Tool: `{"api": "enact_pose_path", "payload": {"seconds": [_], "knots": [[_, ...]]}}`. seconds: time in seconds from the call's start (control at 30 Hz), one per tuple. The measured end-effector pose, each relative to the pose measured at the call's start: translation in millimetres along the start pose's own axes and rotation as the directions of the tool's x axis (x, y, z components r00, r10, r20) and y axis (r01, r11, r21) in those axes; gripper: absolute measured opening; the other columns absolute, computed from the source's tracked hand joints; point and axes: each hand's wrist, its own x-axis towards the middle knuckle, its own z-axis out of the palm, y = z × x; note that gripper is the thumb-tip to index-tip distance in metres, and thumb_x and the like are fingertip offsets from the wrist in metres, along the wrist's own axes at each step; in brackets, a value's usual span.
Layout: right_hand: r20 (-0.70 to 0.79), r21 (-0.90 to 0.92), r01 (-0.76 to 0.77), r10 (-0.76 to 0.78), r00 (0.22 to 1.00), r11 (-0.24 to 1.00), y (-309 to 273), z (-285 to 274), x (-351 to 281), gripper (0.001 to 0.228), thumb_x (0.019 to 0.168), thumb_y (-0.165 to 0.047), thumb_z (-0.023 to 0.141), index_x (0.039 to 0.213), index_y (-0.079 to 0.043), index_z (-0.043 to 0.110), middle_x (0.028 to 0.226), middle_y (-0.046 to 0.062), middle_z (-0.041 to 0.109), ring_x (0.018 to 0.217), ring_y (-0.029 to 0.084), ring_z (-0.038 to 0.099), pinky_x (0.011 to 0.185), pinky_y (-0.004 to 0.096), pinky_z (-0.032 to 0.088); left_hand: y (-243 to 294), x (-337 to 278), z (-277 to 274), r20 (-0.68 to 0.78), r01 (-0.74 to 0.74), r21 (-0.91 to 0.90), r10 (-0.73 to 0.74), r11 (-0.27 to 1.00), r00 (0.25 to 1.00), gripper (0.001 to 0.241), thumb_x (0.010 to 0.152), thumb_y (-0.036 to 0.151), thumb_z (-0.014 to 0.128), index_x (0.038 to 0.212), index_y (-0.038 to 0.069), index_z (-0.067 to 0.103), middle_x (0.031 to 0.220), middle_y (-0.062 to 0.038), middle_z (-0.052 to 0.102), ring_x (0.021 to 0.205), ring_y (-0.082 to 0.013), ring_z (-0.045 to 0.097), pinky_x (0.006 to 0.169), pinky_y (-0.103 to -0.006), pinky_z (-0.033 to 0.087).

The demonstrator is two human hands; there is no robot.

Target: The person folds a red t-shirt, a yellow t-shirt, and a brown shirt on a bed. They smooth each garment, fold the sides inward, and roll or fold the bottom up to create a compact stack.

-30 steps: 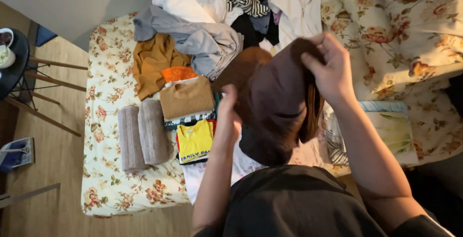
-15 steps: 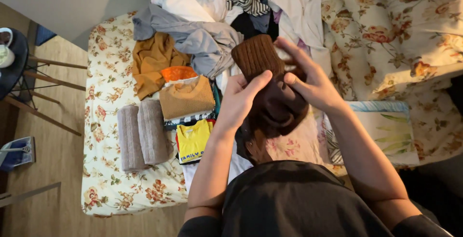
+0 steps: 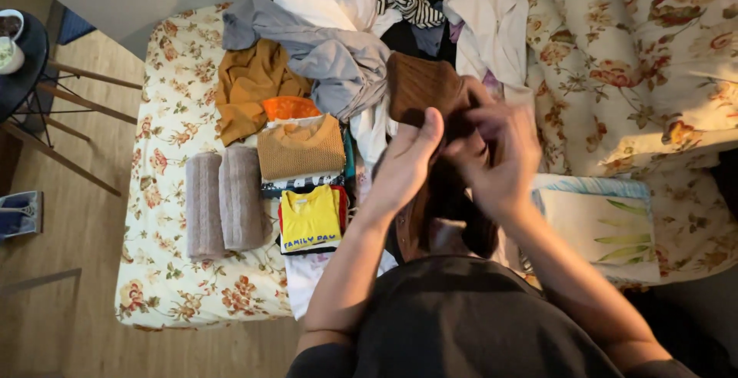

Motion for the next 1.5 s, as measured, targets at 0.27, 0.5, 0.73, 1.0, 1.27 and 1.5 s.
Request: {"api": "enact_pose_path", "payload": {"seconds": [0.27, 0.5, 0.73, 1.0, 1.27, 1.5], "knots": [[0.085, 0.094, -0.168, 0.16, 0.983, 0.981, -6, 11, -2, 0.024, 0.094, 0.009, 0.062, 0.114, -0.003, 0.066, 0.094, 0.018, 0.068, 0.087, 0.038, 0.068, 0.078, 0.045, 0.053, 39, -3, 13, 0.066, -0.253, 0.107, 0.247, 0.962, 0.967, 0.037, 0.106, 0.033, 0.06, 0.121, 0.001, 0.071, 0.14, -0.019, 0.046, 0.141, -0.0299, 0.037, 0.123, -0.0502, 0.024], [0.041, -0.1, 0.005, 0.0, 0.999, 0.995, -21, -37, 54, 0.024, 0.096, 0.022, 0.064, 0.116, 0.009, 0.065, 0.113, 0.019, 0.066, 0.097, 0.029, 0.058, 0.088, 0.037, 0.046, 16, -17, -29, -0.289, -0.332, 0.512, 0.523, 0.792, 0.802, 0.069, 0.075, 0.03, 0.086, 0.132, 0.015, 0.052, 0.137, -0.004, 0.046, 0.124, -0.022, 0.048, 0.103, -0.0344, 0.042], [-0.135, 0.343, 0.075, -0.03, 0.99, 0.936, 1, -57, 89, 0.013, 0.12, 0.007, 0.055, 0.123, -0.004, 0.049, 0.109, 0.008, 0.05, 0.093, 0.019, 0.042, 0.092, 0.034, 0.038, -35, -2, -59, 0.199, -0.283, 0.581, 0.204, 0.763, 0.958, 0.035, 0.08, 0.023, 0.08, 0.105, 0.006, 0.063, 0.123, -0.004, 0.068, 0.097, -0.0266, 0.055, 0.096, -0.0365, 0.043], [0.157, 0.029, -0.267, 0.26, 0.953, 0.963, 42, -28, 45, 0.05, 0.087, 0.027, 0.056, 0.135, 0.013, 0.061, 0.119, 0.024, 0.07, 0.104, 0.03, 0.071, 0.093, 0.036, 0.058, 31, 27, -24, -0.114, -0.159, 0.758, 0.368, 0.633, 0.923, 0.019, 0.086, 0.013, 0.061, 0.102, 0.005, 0.056, 0.088, -0.017, 0.07, 0.076, -0.0413, 0.065, 0.07, -0.0448, 0.049], [0.066, 0.129, -0.271, 0.264, 0.962, 0.954, -1, 47, -75, 0.052, 0.078, -0.015, 0.087, 0.109, -0.002, 0.048, 0.109, 0.017, 0.049, 0.107, 0.04, 0.052, 0.094, 0.049, 0.045, 15, 47, 2, -0.221, -0.029, 0.207, 0.076, 0.978, 0.972, 0.042, 0.104, 0.022, 0.054, 0.145, 0.025, 0.047, 0.16, -0.032, 0.033, 0.141, -0.0601, 0.034, 0.107, -0.0667, 0.045], [0.138, 0.223, -0.572, 0.556, 0.82, 0.789, 57, 65, -83, 0.063, 0.08, 0.011, 0.073, 0.133, 0.002, 0.039, 0.118, 0.026, 0.053, 0.114, 0.044, 0.057, 0.095, 0.054, 0.05, 10, 36, 0, -0.165, 0.04, -0.285, -0.091, 0.958, 0.982, 0.029, 0.107, 0.011, 0.056, 0.135, 0.009, 0.063, 0.15, -0.026, 0.042, 0.131, -0.0331, 0.047, 0.092, -0.0513, 0.063]]}}
